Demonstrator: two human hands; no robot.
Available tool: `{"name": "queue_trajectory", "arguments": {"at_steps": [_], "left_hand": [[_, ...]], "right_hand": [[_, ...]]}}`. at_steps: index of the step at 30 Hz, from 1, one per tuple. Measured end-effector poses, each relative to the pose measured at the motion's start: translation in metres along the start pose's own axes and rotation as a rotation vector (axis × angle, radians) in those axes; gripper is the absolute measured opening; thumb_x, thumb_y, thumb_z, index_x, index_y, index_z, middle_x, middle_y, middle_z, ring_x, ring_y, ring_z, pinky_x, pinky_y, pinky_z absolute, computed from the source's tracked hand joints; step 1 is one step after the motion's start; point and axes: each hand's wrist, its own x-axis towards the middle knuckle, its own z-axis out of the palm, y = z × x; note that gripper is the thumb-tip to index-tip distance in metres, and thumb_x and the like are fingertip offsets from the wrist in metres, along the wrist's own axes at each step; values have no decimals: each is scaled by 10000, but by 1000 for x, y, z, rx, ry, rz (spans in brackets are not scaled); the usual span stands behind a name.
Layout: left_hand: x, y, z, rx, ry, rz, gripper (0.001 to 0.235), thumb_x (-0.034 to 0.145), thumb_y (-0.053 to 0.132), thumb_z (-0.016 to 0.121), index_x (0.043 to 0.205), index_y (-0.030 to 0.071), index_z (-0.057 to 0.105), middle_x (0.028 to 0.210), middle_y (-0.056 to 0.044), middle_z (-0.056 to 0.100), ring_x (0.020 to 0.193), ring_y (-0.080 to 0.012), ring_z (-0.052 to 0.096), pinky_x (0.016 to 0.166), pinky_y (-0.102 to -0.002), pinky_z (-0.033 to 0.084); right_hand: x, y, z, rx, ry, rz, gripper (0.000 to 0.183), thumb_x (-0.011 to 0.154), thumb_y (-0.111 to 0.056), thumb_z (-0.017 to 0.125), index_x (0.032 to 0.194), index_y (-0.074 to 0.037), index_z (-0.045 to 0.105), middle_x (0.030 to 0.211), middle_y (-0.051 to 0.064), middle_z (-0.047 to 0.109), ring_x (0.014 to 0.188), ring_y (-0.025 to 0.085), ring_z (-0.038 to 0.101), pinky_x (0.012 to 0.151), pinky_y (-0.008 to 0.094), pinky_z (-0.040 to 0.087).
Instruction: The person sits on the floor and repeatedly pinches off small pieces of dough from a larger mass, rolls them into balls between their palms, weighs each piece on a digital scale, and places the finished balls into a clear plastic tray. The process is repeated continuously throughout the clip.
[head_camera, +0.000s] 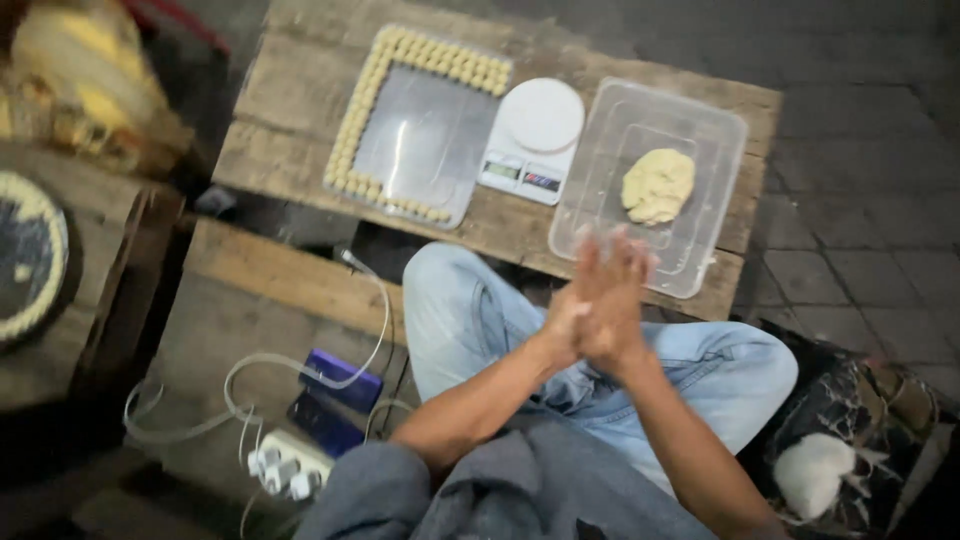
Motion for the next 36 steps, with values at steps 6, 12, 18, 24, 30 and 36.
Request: {"name": "queue_trajectory", "arguments": {"at_steps": [6, 12, 18, 24, 30, 36], "left_hand": [[38, -28, -46, -98, 61, -114, 236, 965, 104, 700, 1102, -86, 665, 1021, -223, 694, 866, -333, 776, 755, -406, 703], [-82, 141, 39, 431, 18, 533, 250, 900, 107, 760, 1110, 18, 659, 1002, -124, 727, 900, -235, 763, 782, -328, 644], [-3, 309, -50, 1307, 315, 1061, 170, 916, 239, 759, 1078, 188, 756, 1167, -2, 724, 962, -167, 665, 837, -323, 580], [69, 365, -135, 1805, 237, 1221, 197, 884, 133, 801, 1054, 82, 713, 1045, -75, 714, 889, -284, 612, 762, -434, 502], [101, 373, -173, 2087, 165, 1338, 207, 835, 87, 850, 1021, 54, 767, 989, -103, 724, 957, -323, 526, 768, -441, 469], [95, 369, -171, 2412, 227, 1429, 101, 876, 110, 794, 971, 141, 788, 1058, -39, 632, 967, -304, 510, 609, -438, 457]], "right_hand": [[14, 20, -27, 98, 148, 332, 623, 1175, -348, 216, 1711, -42, 130, 1750, 187, -5, 1607, 331, -60, 1303, 562, -100], [-43, 28, -19, 236, 299, 360, 505, 1136, -187, 378, 1544, 87, 494, 1561, 304, 476, 1477, 522, 336, 1253, 573, 173], [-78, 33, -6, 207, 197, 571, 442, 1186, -188, 377, 1501, 70, 550, 1533, 262, 525, 1510, 386, 374, 1218, 490, 351], [-87, 43, 10, 143, 201, 538, 372, 1182, -141, 442, 1402, 68, 658, 1404, 237, 654, 1425, 429, 513, 1173, 492, 417], [-79, 38, 7, 176, 196, 535, 409, 1193, -202, 420, 1341, 78, 680, 1322, 236, 691, 1366, 426, 577, 1160, 487, 453], [-73, 37, 6, 132, 173, 517, 396, 1203, -196, 413, 1294, 59, 703, 1279, 216, 712, 1305, 399, 627, 1133, 477, 468]]}}
